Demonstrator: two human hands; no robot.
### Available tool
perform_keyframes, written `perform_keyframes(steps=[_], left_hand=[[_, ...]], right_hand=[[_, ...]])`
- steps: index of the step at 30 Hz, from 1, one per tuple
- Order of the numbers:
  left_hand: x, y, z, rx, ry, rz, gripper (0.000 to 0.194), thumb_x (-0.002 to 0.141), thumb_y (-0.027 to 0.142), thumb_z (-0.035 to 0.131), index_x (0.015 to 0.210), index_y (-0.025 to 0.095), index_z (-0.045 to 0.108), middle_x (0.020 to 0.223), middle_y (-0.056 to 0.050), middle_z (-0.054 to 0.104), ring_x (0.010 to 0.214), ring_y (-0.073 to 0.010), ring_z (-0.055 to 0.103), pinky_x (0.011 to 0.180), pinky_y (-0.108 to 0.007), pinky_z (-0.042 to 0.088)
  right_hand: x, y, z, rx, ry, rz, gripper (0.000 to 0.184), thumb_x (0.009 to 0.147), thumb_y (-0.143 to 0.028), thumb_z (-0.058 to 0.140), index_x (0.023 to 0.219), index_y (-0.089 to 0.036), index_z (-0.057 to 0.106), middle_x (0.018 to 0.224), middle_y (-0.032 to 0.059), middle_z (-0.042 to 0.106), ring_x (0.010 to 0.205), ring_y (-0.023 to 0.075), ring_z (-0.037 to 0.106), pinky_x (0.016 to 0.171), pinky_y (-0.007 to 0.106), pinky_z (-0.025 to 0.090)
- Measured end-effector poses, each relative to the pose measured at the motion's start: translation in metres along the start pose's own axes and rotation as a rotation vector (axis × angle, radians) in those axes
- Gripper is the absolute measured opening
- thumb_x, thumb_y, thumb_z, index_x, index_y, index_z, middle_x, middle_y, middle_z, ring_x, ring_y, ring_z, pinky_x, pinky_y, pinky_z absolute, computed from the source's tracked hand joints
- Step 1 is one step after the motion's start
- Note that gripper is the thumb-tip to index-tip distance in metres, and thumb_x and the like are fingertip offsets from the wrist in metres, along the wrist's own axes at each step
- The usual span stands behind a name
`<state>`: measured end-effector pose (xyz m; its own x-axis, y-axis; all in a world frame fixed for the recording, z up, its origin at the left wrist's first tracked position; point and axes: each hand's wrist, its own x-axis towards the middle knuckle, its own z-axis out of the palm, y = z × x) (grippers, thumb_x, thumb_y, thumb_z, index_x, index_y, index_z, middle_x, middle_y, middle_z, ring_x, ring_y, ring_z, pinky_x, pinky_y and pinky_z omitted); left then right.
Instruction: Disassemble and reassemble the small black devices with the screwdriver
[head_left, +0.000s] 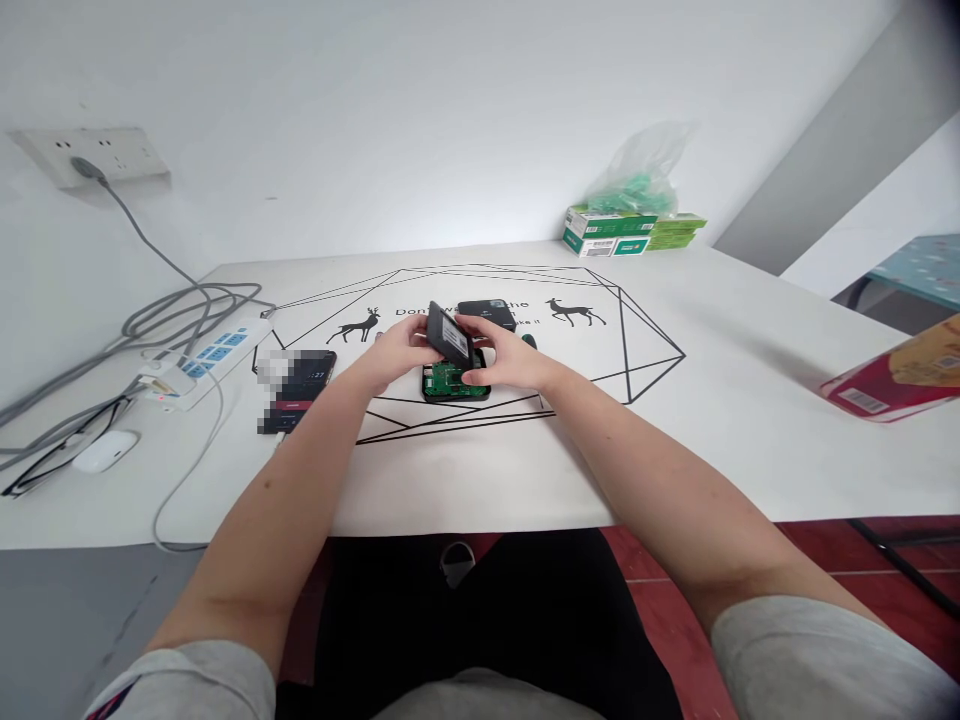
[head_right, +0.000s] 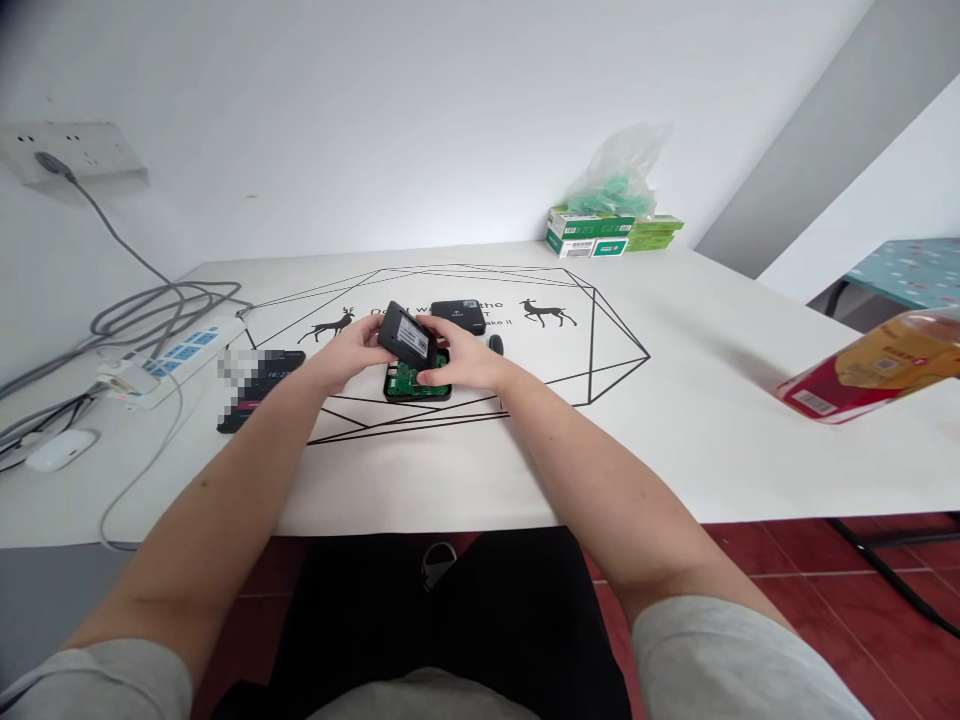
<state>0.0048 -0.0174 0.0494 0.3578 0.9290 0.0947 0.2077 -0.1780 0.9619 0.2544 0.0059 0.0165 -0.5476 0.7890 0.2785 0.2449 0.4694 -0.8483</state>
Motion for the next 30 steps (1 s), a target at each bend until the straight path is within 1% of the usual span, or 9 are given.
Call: perform_keyframes(steps=[2, 4, 6, 8, 10, 12, 17, 22, 30], left_hand=[[-0.005, 0.005, -0.015, 0.192, -0.047, -0.137, 0.067, 0.070, 0.038, 0.090, 0.132, 0.024, 0.069, 0.140, -0.012, 0.074, 0.137, -0.0375, 0.067, 0.116, -0.051, 0.053], [-0.009, 0.009, -0.026, 0.379, 0.015, -0.200, 0.091, 0.066, 0.046, 0.094, 0.149, 0.026, 0.062, 0.162, -0.014, 0.061, 0.151, -0.0412, 0.055, 0.121, -0.053, 0.049], [-0.013, 0.011, -0.031, 0.509, -0.067, -0.196, 0.109, 0.066, 0.051, 0.093, 0.164, 0.029, 0.051, 0.176, -0.012, 0.047, 0.160, -0.0424, 0.045, 0.125, -0.052, 0.046], [-0.016, 0.012, -0.030, 0.608, -0.164, -0.199, 0.117, 0.068, 0.054, 0.091, 0.171, 0.031, 0.042, 0.181, -0.010, 0.039, 0.164, -0.0441, 0.039, 0.128, -0.052, 0.043], [-0.017, 0.013, -0.026, 0.684, -0.209, -0.215, 0.120, 0.070, 0.056, 0.089, 0.175, 0.032, 0.038, 0.183, -0.009, 0.035, 0.165, -0.0469, 0.037, 0.131, -0.054, 0.039], [-0.017, 0.013, -0.022, 0.728, -0.211, -0.215, 0.121, 0.071, 0.058, 0.087, 0.177, 0.031, 0.033, 0.184, -0.009, 0.032, 0.165, -0.0480, 0.036, 0.133, -0.056, 0.036], [-0.013, 0.005, -0.020, 0.770, -0.283, -0.159, 0.114, 0.074, 0.058, 0.083, 0.174, 0.029, 0.038, 0.183, -0.007, 0.037, 0.164, -0.0410, 0.040, 0.134, -0.048, 0.036], [-0.012, 0.006, -0.021, 0.800, -0.294, -0.179, 0.112, 0.074, 0.059, 0.084, 0.174, 0.031, 0.040, 0.182, -0.007, 0.038, 0.161, -0.0411, 0.045, 0.132, -0.047, 0.039], [-0.012, 0.007, -0.020, 0.833, -0.350, -0.179, 0.113, 0.076, 0.063, 0.079, 0.175, 0.027, 0.037, 0.182, -0.008, 0.038, 0.161, -0.0383, 0.045, 0.132, -0.045, 0.039]], right_hand=[[-0.001, -0.001, -0.004, -0.122, -0.009, 0.041, 0.108, 0.068, -0.035, 0.090, 0.166, -0.022, 0.049, 0.174, 0.0175, 0.050, 0.157, 0.0406, 0.052, 0.134, 0.064, 0.040], [-0.003, -0.002, -0.007, -0.236, -0.032, 0.076, 0.109, 0.067, -0.035, 0.090, 0.166, -0.018, 0.049, 0.171, 0.0198, 0.051, 0.157, 0.0431, 0.051, 0.133, 0.065, 0.040], [-0.003, -0.002, -0.009, -0.323, -0.067, 0.090, 0.109, 0.065, -0.036, 0.090, 0.165, -0.017, 0.050, 0.167, 0.0205, 0.054, 0.157, 0.0451, 0.050, 0.133, 0.067, 0.039], [-0.004, -0.002, -0.011, -0.378, -0.103, 0.087, 0.107, 0.065, -0.036, 0.091, 0.164, -0.018, 0.053, 0.163, 0.0194, 0.058, 0.156, 0.0455, 0.050, 0.133, 0.068, 0.039], [-0.003, -0.001, -0.011, -0.409, -0.135, 0.081, 0.104, 0.066, -0.037, 0.090, 0.162, -0.019, 0.055, 0.159, 0.0180, 0.060, 0.155, 0.0447, 0.051, 0.133, 0.068, 0.039], [-0.004, 0.000, -0.011, -0.422, -0.160, 0.080, 0.101, 0.068, -0.038, 0.090, 0.162, -0.021, 0.056, 0.159, 0.0171, 0.060, 0.154, 0.0435, 0.052, 0.133, 0.067, 0.039], [-0.004, 0.001, -0.012, -0.428, -0.215, 0.060, 0.100, 0.068, -0.039, 0.090, 0.162, -0.024, 0.058, 0.166, 0.0158, 0.056, 0.159, 0.0437, 0.046, 0.134, 0.066, 0.037], [-0.003, 0.001, -0.013, -0.417, -0.233, 0.105, 0.104, 0.067, -0.041, 0.091, 0.164, -0.024, 0.057, 0.170, 0.0158, 0.052, 0.163, 0.0442, 0.041, 0.136, 0.066, 0.034], [-0.003, 0.002, -0.015, -0.399, -0.255, 0.126, 0.103, 0.068, -0.044, 0.093, 0.163, -0.024, 0.058, 0.175, 0.0149, 0.047, 0.165, 0.0436, 0.039, 0.137, 0.065, 0.033]])
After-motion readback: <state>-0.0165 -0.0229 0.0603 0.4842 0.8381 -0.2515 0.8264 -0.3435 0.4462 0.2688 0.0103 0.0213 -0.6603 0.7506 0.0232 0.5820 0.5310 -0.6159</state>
